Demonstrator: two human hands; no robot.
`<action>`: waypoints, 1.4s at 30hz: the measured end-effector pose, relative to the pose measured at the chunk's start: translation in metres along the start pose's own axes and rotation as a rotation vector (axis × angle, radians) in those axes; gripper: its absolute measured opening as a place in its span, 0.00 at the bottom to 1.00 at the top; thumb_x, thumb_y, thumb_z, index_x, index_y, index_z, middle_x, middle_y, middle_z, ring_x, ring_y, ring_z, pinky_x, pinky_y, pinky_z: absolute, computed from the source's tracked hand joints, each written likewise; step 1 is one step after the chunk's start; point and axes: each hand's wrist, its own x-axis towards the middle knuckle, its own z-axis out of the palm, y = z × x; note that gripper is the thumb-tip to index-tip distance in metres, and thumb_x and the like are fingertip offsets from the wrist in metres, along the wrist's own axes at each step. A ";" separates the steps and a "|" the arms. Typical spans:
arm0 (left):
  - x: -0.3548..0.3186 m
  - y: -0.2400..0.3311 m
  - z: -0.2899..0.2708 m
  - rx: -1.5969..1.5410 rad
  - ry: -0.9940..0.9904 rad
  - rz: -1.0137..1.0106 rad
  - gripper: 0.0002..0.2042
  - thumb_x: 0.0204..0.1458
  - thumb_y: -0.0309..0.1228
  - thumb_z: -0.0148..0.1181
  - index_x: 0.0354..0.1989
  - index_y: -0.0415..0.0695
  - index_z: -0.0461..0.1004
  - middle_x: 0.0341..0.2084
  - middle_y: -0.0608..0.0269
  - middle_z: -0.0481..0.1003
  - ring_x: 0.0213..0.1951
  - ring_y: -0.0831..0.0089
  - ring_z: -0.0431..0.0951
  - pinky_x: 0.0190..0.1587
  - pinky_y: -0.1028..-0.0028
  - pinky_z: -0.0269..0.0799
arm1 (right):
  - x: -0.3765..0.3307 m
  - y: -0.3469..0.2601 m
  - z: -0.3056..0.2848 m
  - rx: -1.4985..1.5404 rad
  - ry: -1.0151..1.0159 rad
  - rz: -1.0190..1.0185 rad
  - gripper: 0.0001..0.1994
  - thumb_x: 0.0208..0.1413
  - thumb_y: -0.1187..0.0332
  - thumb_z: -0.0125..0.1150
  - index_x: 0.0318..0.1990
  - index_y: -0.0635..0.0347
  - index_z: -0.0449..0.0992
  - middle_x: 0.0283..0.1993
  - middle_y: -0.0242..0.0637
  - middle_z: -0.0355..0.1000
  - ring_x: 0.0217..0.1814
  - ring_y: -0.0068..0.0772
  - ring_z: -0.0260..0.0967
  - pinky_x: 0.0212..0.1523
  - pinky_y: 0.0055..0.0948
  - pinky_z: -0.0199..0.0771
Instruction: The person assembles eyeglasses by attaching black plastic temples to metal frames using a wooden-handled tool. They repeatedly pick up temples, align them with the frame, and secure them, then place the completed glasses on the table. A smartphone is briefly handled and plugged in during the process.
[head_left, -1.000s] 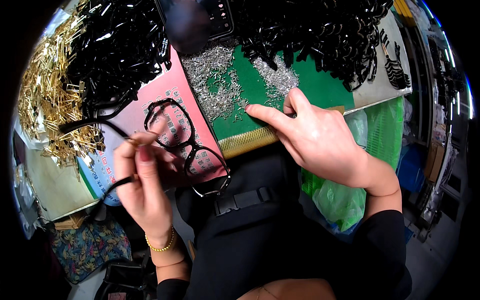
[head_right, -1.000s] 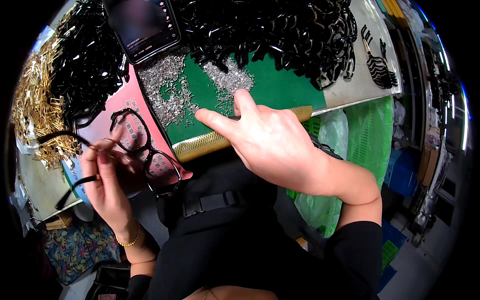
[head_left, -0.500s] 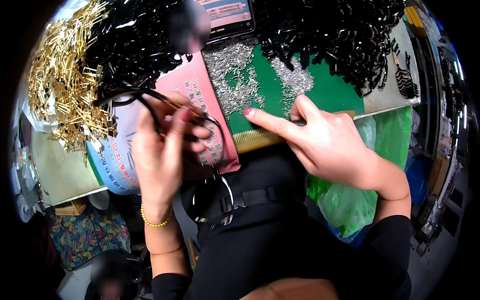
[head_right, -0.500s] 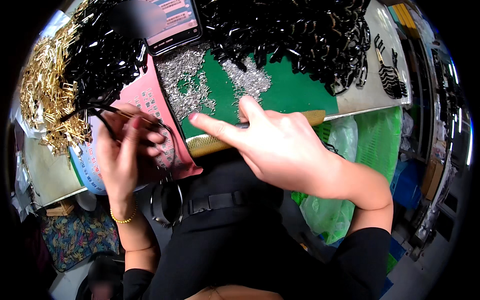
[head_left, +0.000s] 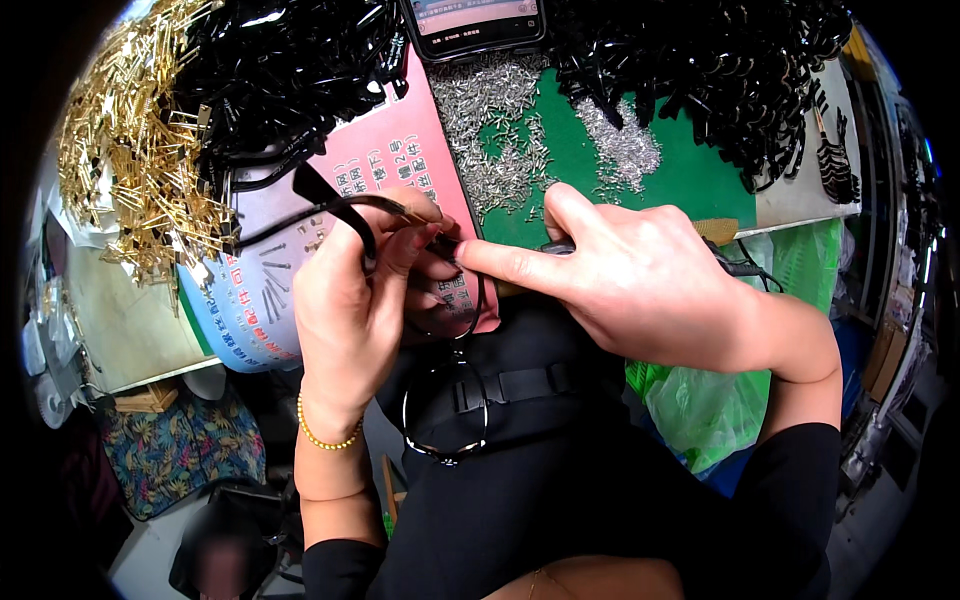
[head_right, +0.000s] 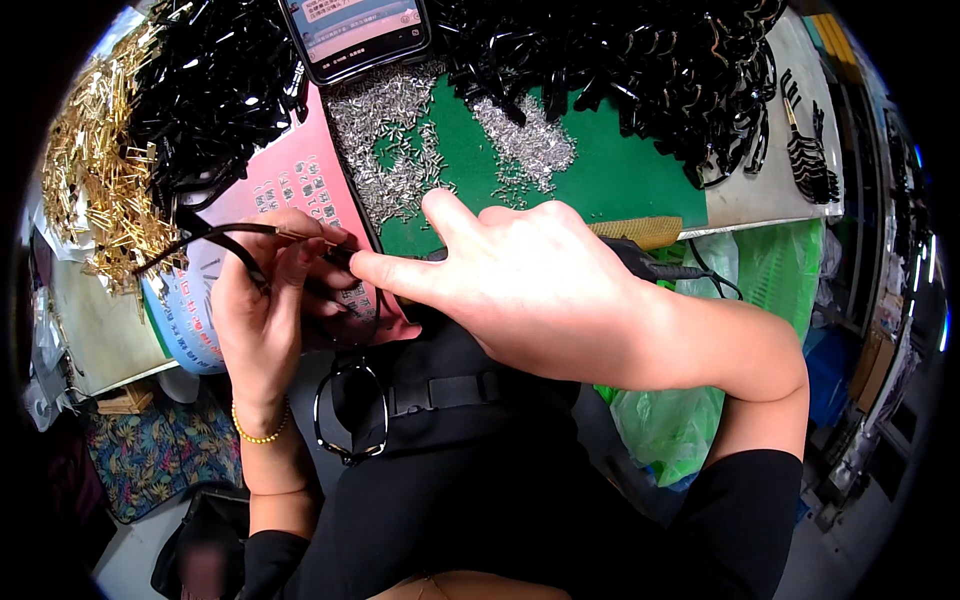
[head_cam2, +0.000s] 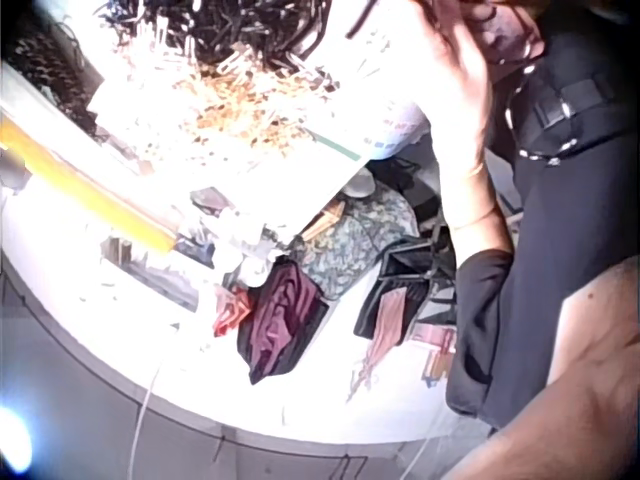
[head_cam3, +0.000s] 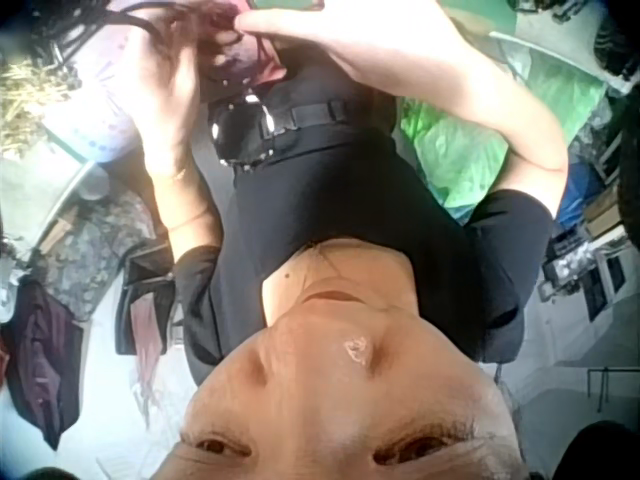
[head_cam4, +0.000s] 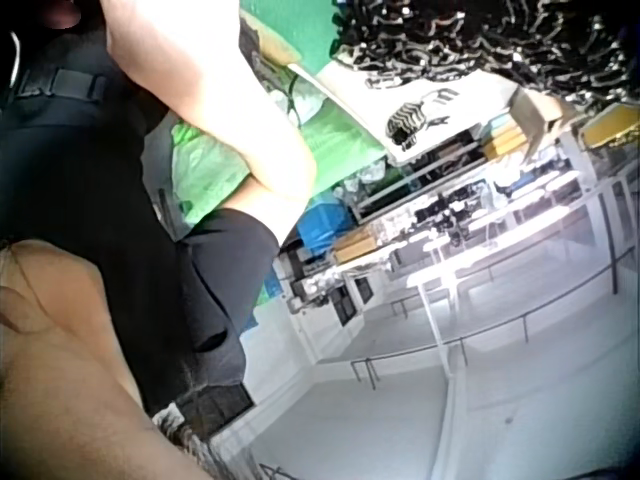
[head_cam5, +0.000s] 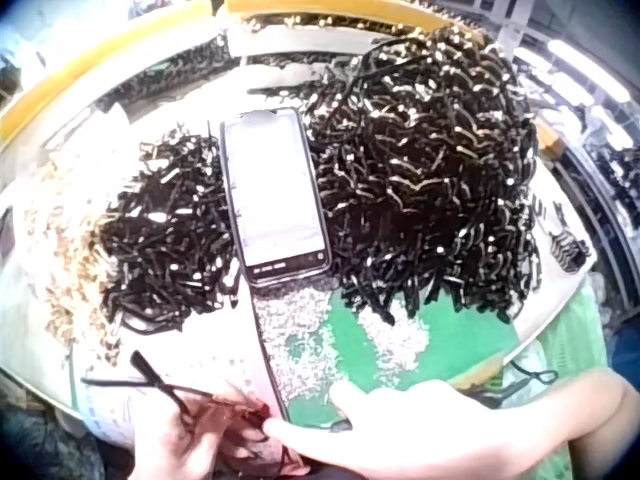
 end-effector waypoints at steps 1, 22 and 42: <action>0.000 -0.003 -0.001 0.115 -0.022 0.080 0.05 0.67 0.23 0.49 0.45 0.36 0.71 0.38 0.58 0.80 0.32 0.79 0.80 0.28 0.84 0.75 | 0.000 0.000 0.000 0.001 0.009 0.002 0.33 0.47 0.75 0.62 0.64 0.34 0.72 0.34 0.37 0.64 0.29 0.33 0.74 0.21 0.31 0.72; 0.001 -0.010 0.007 0.200 0.145 0.103 0.05 0.60 0.18 0.58 0.43 0.37 0.76 0.29 0.60 0.82 0.26 0.78 0.79 0.30 0.77 0.74 | 0.002 -0.008 0.015 -0.124 0.215 0.024 0.28 0.50 0.73 0.61 0.60 0.34 0.76 0.31 0.35 0.63 0.24 0.30 0.71 0.18 0.29 0.72; 0.000 -0.005 0.006 0.102 0.081 0.064 0.02 0.65 0.20 0.51 0.43 0.35 0.70 0.34 0.59 0.81 0.20 0.86 0.70 0.23 0.85 0.67 | 0.009 -0.017 0.019 -0.262 0.244 0.049 0.30 0.44 0.70 0.63 0.58 0.27 0.77 0.30 0.29 0.60 0.24 0.25 0.65 0.19 0.23 0.70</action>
